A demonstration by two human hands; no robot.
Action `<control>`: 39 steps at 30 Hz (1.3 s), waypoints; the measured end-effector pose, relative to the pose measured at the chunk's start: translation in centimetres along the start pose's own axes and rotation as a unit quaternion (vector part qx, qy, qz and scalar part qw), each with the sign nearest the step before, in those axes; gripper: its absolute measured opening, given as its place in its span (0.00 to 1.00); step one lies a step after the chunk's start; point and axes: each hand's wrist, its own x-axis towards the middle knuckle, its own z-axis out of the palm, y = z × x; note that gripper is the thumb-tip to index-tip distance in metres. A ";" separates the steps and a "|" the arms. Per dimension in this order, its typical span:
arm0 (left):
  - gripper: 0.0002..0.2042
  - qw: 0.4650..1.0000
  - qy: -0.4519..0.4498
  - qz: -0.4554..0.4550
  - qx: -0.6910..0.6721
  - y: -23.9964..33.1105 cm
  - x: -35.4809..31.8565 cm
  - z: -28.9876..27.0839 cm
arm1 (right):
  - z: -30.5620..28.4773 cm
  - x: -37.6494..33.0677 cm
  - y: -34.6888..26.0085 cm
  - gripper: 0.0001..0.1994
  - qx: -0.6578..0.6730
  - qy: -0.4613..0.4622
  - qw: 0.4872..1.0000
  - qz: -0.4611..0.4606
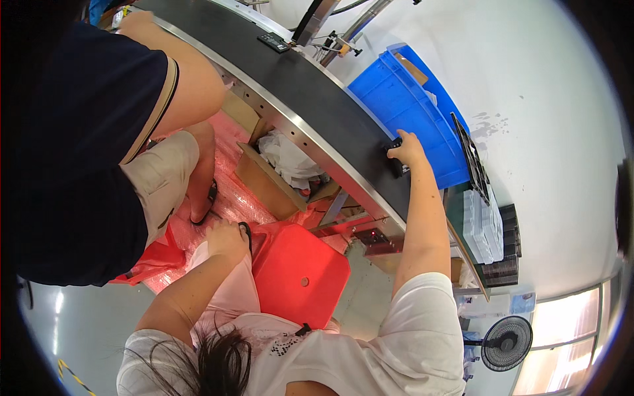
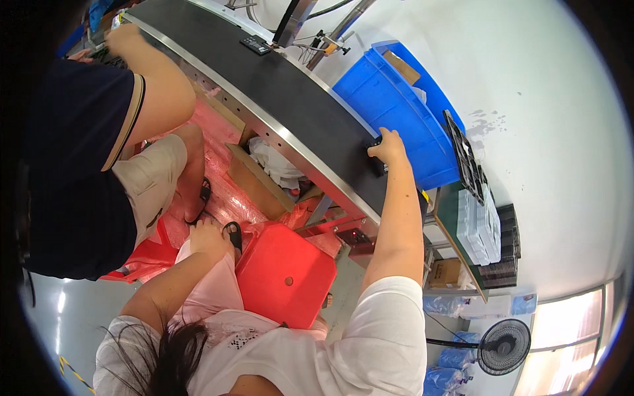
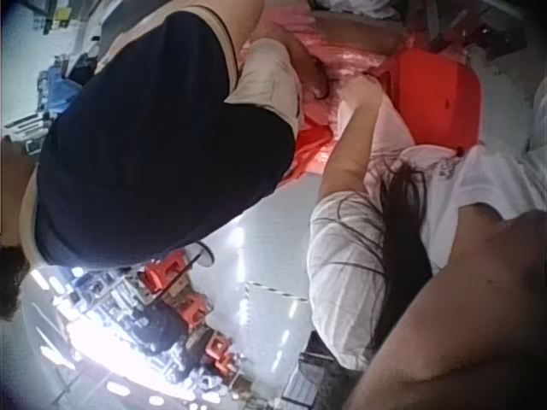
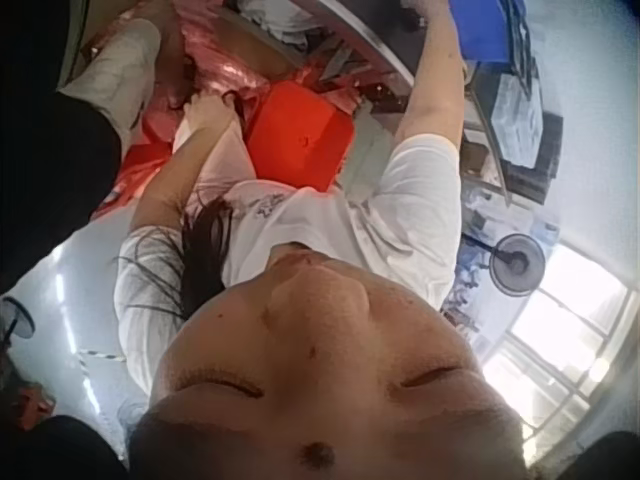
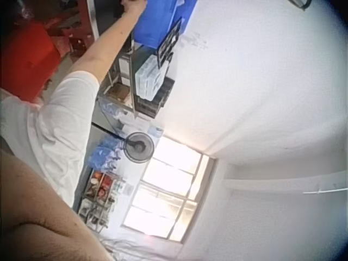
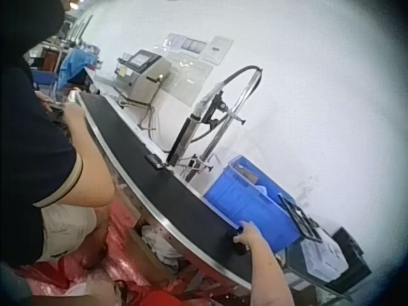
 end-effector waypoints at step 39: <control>0.16 0.999 -0.011 0.029 0.006 1.3 -0.8 0.8 | -2.7 -8.7 3.3 0.31 0.201 0.347 0.913 0.075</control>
